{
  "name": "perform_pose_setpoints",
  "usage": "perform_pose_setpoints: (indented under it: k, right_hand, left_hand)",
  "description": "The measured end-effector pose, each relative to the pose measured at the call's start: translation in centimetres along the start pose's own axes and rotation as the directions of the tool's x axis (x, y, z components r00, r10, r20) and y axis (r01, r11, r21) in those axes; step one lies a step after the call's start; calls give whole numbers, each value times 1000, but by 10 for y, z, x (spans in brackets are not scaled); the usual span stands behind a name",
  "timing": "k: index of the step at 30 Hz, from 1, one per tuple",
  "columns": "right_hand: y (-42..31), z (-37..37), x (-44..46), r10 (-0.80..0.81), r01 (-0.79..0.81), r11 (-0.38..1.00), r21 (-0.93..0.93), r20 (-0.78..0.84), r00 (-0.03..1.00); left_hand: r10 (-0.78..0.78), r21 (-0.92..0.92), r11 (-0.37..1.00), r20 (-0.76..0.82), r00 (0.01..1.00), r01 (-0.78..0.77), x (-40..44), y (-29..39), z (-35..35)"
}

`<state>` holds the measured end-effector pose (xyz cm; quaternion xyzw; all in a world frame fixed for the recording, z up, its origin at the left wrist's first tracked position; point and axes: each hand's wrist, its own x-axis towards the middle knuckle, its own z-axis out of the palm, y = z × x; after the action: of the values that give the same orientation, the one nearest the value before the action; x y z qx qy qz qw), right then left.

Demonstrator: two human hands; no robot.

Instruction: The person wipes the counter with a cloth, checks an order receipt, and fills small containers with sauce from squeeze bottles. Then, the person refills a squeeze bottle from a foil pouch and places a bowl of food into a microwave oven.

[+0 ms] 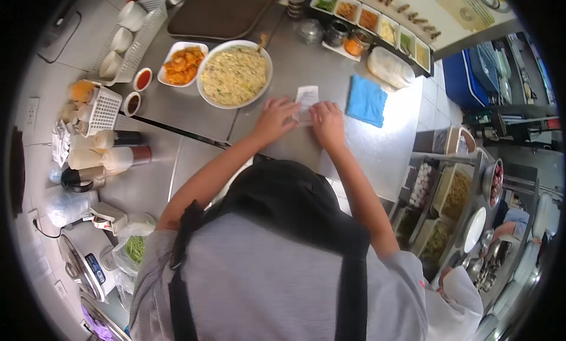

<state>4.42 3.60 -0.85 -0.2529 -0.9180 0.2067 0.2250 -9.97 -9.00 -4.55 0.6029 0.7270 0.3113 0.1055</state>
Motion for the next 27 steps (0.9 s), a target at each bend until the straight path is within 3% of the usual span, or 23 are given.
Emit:
perform_pose_setpoints:
  k: [12,22,27]
  right_hand:
    - [-9,18,1,-215,214,973,-83,-7,977]
    - [31,-27,0,-146,115,896,-429,-40,988]
    - [-1,2,3,-191,194,964,-180,34,981]
  left_hand:
    - [-59,5,998,13,998,59,1,1,4]
    - [-67,-24,997,5,998,67,-2,4,3]
    - [-71,-5,997,16,997,71,1,5,3]
